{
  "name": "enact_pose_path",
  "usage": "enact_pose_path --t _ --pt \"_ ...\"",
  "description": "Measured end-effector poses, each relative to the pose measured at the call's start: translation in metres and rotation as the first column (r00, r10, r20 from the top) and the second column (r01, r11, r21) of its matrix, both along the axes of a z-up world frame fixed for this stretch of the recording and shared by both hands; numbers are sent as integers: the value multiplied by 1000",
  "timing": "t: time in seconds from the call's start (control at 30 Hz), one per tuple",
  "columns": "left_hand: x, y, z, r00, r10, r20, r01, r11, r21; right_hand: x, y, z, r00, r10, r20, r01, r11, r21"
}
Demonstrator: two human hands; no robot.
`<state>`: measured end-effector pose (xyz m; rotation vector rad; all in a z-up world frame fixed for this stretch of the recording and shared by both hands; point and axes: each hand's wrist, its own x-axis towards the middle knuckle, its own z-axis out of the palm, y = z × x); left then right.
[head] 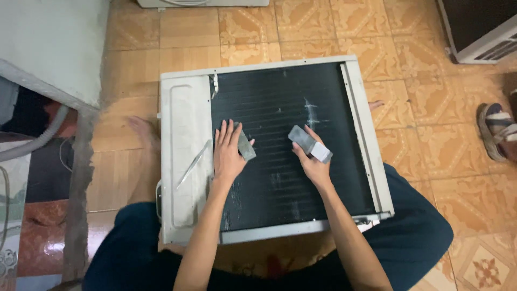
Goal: Straightening the bent metal fins of an air conditioner unit using small metal plates
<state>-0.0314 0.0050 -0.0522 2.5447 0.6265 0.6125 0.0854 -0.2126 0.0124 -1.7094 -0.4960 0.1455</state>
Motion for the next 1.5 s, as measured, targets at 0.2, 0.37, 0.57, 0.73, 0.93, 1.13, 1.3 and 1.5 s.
enact_pose_path --t 0.2,0.37,0.57,0.73,0.93,1.13,1.3,1.5 --pt "-1 -6 17 1000 16 -17 -16 1000 -21 3 2 -14 996 -39 -86 42 998 41" --pt "-1 -6 11 999 4 50 -2 999 -44 12 -1 -24 996 -83 16 84 985 -153" --pt "0 -7 7 998 14 66 -13 1000 -22 13 0 -22 996 -86 5 86 985 -153" --pt "0 -7 11 998 15 60 -14 1000 -16 14 1 -15 997 -74 -3 73 985 -157" --pt "0 -9 19 998 16 68 -14 1000 -27 23 1 2 993 -65 -101 50 988 -143" --pt "-3 -10 18 999 28 -23 -29 999 -32 93 -17 16 742 -65 667 172 980 -96" --pt "1 -8 22 1000 8 7 -8 1000 -7 118 -16 -58 708 315 632 195 772 -605" --pt "1 -8 19 998 0 60 1 1000 -14 125 -22 -69 828 279 485 224 629 -745"
